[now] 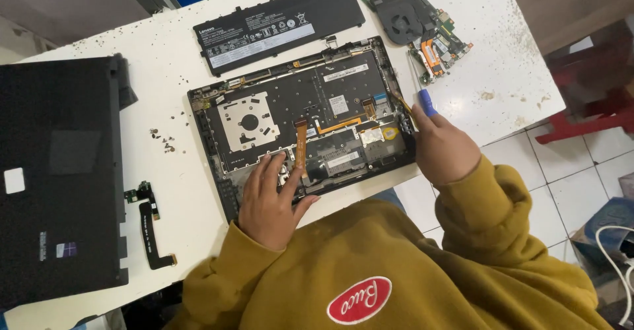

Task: Disconnecting internal ribbon cables and components from a laptop chassis using a screwdriver.

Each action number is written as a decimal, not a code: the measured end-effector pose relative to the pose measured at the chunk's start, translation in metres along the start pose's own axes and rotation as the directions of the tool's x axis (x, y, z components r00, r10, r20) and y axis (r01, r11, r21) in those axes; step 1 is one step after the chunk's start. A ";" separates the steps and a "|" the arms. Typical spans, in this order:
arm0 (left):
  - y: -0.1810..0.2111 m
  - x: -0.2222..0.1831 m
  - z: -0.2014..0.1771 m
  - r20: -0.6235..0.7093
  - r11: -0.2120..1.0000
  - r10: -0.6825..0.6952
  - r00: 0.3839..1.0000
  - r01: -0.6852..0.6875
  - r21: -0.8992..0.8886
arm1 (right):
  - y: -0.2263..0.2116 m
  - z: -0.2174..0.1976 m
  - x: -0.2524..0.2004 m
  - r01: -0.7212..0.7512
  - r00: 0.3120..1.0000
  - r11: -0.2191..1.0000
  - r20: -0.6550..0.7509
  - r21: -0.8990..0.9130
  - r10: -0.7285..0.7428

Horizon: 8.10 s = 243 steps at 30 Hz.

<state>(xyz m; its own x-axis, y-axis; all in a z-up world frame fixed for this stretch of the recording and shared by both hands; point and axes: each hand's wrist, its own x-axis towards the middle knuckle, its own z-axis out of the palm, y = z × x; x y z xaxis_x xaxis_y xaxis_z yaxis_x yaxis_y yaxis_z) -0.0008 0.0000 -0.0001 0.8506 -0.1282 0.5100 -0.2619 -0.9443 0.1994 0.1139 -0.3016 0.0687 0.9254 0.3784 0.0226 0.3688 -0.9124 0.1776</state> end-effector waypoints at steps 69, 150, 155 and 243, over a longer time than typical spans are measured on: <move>-0.002 -0.001 0.003 -0.010 1.000 0.022 1.000 -0.022 0.020 | -0.029 0.088 -0.115 0.050 0.925 0.948 -0.373 0.313 0.074; -0.021 -0.034 -0.031 -0.117 0.950 -0.288 0.950 0.269 -0.156 | -0.039 0.051 -0.069 0.039 0.997 0.854 -0.073 0.519 -0.001; -0.013 -0.035 -0.032 -0.114 0.955 -0.293 0.949 0.285 -0.087 | -0.032 0.035 -0.062 0.032 0.990 0.915 -0.136 0.402 0.025; -0.013 -0.038 -0.036 -0.044 0.980 -0.162 0.986 0.156 -0.121 | -0.154 0.004 0.064 0.350 0.925 0.878 0.026 0.327 -0.379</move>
<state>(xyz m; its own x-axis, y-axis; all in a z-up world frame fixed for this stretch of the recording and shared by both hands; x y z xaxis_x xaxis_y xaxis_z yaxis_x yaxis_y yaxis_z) -0.0464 0.0285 0.0083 0.8609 0.0399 0.5071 -0.1793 -0.9091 0.3759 0.1169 -0.1371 0.0392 0.7188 0.6914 -0.0722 0.6763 -0.7196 -0.1576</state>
